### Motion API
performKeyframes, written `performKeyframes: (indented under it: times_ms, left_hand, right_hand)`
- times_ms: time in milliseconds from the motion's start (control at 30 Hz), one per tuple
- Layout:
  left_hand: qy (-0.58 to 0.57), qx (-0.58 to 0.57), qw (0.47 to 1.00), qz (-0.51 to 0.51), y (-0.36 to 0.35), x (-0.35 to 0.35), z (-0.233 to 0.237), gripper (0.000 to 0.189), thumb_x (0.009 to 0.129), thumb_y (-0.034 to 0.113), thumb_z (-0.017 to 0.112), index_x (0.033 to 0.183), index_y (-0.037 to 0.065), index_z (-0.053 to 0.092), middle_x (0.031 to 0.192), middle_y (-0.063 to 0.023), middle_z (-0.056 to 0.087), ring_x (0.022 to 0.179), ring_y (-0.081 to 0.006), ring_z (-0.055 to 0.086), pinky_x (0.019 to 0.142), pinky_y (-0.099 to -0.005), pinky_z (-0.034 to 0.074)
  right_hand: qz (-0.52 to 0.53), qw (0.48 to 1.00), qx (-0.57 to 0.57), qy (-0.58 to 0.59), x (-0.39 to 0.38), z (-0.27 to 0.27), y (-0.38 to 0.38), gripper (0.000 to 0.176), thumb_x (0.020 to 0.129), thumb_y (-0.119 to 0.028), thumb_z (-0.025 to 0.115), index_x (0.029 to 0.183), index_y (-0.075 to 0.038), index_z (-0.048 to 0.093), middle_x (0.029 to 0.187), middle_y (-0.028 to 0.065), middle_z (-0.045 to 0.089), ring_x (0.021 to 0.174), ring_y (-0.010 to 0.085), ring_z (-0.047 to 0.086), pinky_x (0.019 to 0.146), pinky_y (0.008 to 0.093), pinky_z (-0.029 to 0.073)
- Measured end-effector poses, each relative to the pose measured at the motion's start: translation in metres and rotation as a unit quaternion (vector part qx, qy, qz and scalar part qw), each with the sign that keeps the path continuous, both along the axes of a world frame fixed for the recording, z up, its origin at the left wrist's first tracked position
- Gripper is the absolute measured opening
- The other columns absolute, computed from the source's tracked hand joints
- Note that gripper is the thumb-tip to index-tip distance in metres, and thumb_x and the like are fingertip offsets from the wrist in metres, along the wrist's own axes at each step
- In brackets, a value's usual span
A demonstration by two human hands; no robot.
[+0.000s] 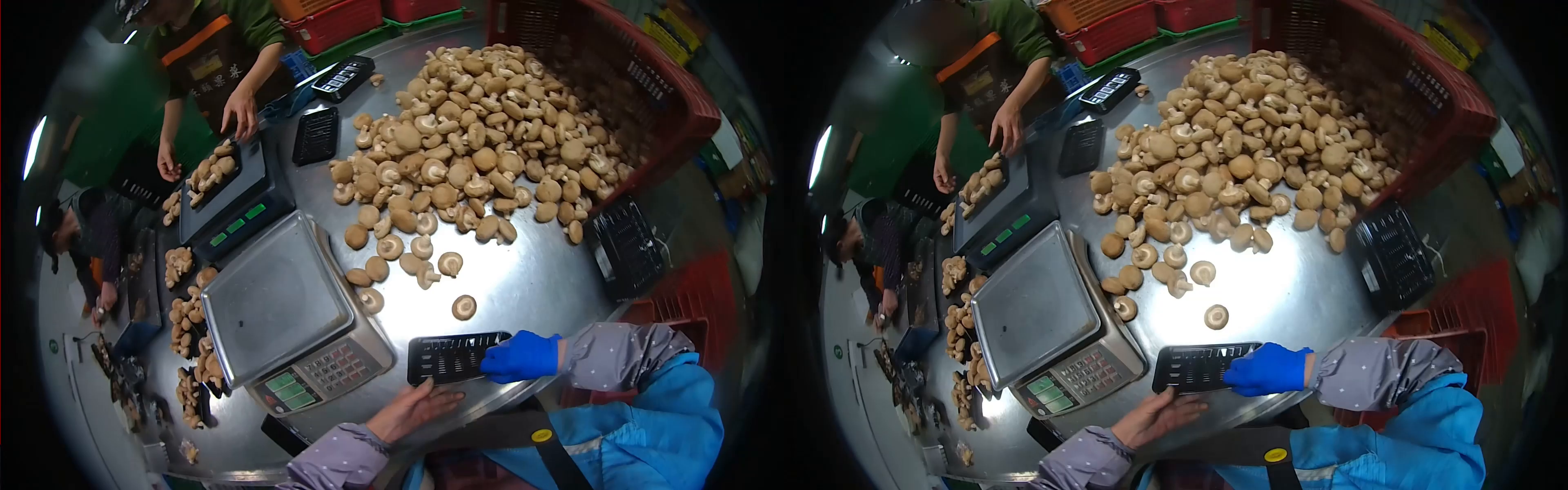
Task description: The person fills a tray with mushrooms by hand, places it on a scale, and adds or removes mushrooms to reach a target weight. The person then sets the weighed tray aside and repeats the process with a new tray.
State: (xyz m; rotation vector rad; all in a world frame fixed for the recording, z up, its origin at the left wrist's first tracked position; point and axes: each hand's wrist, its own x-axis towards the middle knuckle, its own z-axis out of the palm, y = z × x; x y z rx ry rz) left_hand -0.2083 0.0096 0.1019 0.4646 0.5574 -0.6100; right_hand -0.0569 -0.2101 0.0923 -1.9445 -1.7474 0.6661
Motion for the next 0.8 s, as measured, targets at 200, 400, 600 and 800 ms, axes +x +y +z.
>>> performKeyframes:
  times_ms: [200,400,600,800]
  left_hand:
    - [0.088,-0.034,0.958,0.27,0.009,0.084,-0.059,0.031,0.087,0.007,0.044,0.111,-0.011,0.037,0.111,-0.0261,0.046,0.102,-0.0316,0.05,0.088,-0.0326,0.047]
    - [0.049,0.052,0.926,0.37,0.031,0.176,-0.075,0.03,0.085,0.003,0.045,0.107,-0.014,0.034,0.103,-0.0225,0.046,0.085,-0.0265,0.052,0.073,-0.0295,0.05]
    - [0.064,0.095,0.928,0.355,0.027,0.176,-0.079,0.021,0.083,0.001,0.048,0.104,-0.004,0.046,0.092,-0.0148,0.057,0.076,-0.0249,0.059,0.067,-0.0318,0.053]
    - [0.057,0.097,0.937,0.332,0.026,0.175,-0.069,0.018,0.085,0.006,0.05,0.101,-0.002,0.049,0.091,-0.0108,0.059,0.076,-0.0194,0.059,0.063,-0.0266,0.053]
  right_hand:
    - [0.035,0.993,0.089,-0.071,0.102,-0.027,0.059,0.017,0.072,-0.02,0.062,0.088,-0.014,0.056,0.07,0.0087,0.054,0.06,0.025,0.056,0.05,0.0344,0.046]
    - [-0.078,0.997,0.027,0.001,0.218,0.022,0.148,0.035,0.075,-0.046,0.059,0.083,-0.013,0.059,0.078,0.0109,0.056,0.075,0.0288,0.056,0.065,0.0366,0.044]
    - [-0.193,0.962,0.129,-0.145,0.337,0.004,0.284,0.05,0.075,-0.048,0.056,0.114,-0.016,0.053,0.114,0.012,0.05,0.105,0.0303,0.049,0.089,0.0411,0.039]
    - [-0.251,0.951,-0.04,-0.176,0.406,-0.031,0.371,0.066,0.067,-0.056,0.059,0.124,-0.025,0.043,0.124,0.0124,0.042,0.109,0.0359,0.046,0.091,0.0465,0.038]
